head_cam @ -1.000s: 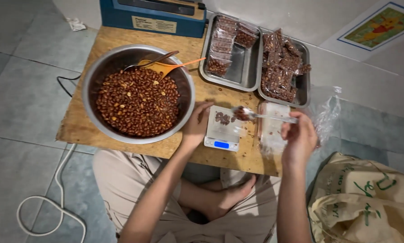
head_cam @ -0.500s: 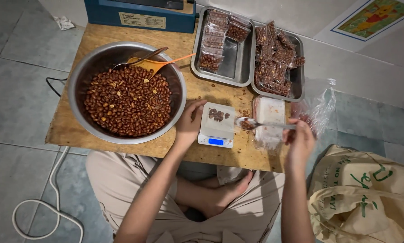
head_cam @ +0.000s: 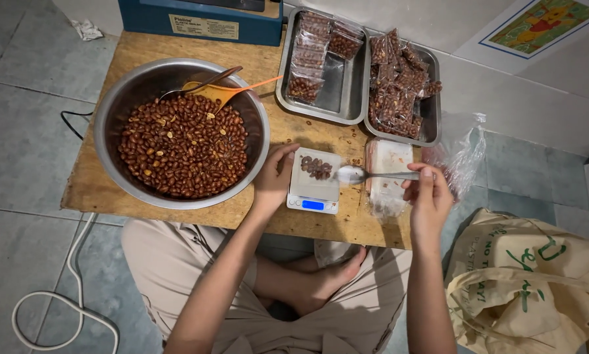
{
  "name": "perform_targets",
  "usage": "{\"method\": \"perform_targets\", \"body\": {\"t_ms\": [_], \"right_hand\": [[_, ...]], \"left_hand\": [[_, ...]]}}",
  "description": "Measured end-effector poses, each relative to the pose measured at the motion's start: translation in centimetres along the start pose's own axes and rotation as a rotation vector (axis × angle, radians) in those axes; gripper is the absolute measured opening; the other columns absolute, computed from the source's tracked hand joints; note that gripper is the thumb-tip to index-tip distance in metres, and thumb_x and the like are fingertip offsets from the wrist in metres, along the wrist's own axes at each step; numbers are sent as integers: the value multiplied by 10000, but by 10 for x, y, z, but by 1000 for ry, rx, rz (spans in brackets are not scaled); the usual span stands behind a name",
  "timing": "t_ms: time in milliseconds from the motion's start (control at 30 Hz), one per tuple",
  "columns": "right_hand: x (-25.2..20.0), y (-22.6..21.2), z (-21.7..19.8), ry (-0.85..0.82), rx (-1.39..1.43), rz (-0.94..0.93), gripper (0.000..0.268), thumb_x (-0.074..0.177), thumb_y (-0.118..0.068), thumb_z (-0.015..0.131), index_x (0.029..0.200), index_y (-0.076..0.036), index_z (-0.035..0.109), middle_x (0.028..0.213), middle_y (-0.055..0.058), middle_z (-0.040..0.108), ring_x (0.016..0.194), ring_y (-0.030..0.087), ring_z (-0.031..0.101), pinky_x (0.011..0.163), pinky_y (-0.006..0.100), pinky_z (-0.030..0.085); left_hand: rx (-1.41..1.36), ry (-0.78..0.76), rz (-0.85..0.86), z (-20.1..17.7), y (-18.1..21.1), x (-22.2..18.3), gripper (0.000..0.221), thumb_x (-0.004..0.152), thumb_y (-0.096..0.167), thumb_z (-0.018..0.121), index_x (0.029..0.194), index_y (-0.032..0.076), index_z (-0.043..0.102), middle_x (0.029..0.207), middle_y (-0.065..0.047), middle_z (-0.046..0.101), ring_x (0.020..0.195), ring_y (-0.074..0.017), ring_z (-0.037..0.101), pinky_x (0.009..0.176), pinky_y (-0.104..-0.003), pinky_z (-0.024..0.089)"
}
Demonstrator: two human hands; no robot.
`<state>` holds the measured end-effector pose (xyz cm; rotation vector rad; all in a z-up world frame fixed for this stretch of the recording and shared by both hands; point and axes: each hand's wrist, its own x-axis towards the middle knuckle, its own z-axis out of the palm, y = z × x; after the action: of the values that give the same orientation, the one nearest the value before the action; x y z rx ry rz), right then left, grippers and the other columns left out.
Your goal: Weighing and bagging roasted peanuts using a spoon and a digital scale.
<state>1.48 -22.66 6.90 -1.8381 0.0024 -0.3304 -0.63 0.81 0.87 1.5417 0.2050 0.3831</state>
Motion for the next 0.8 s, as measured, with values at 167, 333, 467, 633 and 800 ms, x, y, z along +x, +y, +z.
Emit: {"method": "perform_targets", "body": {"t_ms": [167,333,467,633,800], "right_hand": [[1,10,-11,20,38,44,238,1009,-168,379,985,-49,584,598,88,524,460,120,435,453,196,301],[4,16,-19,43,54,65,248,1014,-186,372,992,-46,576,607,78,525,462,110,438,455,191,292],[5,17,-26,79,43,64,254,1020,-180,358,1002,-40,570,612,77,526,470,110,441,458,196,298],[8,10,-32,115,30,43,268,1033,-190,342,999,-45,564,651,58,532,492,101,446,474,184,322],[11,-8,-25,167,93,40,276,1034,-212,330,1005,-63,561,668,45,536,520,104,470,513,186,354]], "left_hand": [[-7,2,13,0,-4,1,213,910,66,485,1055,79,639,1022,-105,596,1059,-229,546,930,-361,428],[-29,0,-11,0,1,0,219,917,65,471,1063,71,634,1030,-112,593,1058,-230,544,934,-372,423],[-47,-9,-30,0,1,0,225,916,60,464,1072,65,626,1048,-123,583,1069,-231,534,940,-372,417],[-47,-4,3,-1,1,1,223,915,47,466,1067,61,628,1032,-129,583,1069,-242,537,938,-371,420],[-60,-3,13,-2,-3,2,224,918,51,464,1068,65,629,1029,-120,586,1063,-234,540,935,-369,425]]}}
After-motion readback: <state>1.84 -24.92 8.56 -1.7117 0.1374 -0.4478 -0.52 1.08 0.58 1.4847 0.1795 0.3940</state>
